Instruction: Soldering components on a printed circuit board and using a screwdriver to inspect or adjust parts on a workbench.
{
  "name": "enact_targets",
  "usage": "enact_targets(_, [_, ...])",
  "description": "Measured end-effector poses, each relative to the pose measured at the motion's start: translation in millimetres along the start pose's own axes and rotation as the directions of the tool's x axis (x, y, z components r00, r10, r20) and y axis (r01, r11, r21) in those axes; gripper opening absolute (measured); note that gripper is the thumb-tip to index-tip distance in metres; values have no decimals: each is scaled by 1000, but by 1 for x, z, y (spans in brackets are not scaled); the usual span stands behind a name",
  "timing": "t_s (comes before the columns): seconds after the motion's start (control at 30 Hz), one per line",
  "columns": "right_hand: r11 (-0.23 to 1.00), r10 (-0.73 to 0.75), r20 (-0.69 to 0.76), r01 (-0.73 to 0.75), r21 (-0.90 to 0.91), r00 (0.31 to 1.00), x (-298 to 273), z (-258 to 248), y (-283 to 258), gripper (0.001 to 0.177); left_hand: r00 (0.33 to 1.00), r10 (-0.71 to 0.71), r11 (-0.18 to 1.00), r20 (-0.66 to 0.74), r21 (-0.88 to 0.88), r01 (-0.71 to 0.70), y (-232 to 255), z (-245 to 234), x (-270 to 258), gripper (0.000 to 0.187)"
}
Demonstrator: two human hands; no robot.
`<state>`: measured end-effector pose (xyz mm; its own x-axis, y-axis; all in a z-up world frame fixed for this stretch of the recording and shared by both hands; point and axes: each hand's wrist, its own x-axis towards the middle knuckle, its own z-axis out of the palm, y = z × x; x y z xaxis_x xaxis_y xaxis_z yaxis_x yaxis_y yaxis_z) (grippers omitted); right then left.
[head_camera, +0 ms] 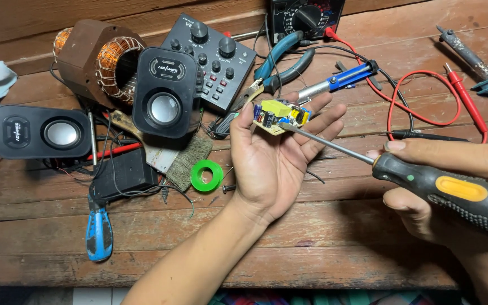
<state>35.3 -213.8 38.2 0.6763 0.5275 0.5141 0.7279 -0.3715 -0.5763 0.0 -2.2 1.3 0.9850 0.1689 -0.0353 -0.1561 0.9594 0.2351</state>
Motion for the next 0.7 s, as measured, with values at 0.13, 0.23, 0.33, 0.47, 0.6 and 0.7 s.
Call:
enact_targets(0.13, [994, -81, -48, 77, -81, 996, 1, 0, -2, 62, 999, -20, 999, 33, -41, 22, 0, -3, 1, 70])
enact_targets(0.23, [998, 56, -57, -55, 22, 997, -1, 0, 3, 65, 999, -34, 999, -4, -21, 34, 1, -2, 1, 66])
enact_targets(0.33, [997, 78, -32, -79, -21, 996, 1, -1, -1, 69, 997, -61, 997, -38, -40, 59, 1, -1, 1, 66])
enact_targets(0.47, [992, -121, -112, 117, -45, 986, -2, 4, 7, 56, 995, -77, 996, -56, -44, 75, 1, 1, 0, 63])
enact_targets(0.6, [989, -141, -69, 138, -46, 988, 0, -1, 6, 54, 997, -56, 998, -48, 2, 56, 1, 2, -1, 60])
enact_targets(0.7, [992, -124, -82, 126, 23, 989, 1, 0, 3, 57, 996, -61, 998, -60, -2, 61, 1, 2, 0, 61])
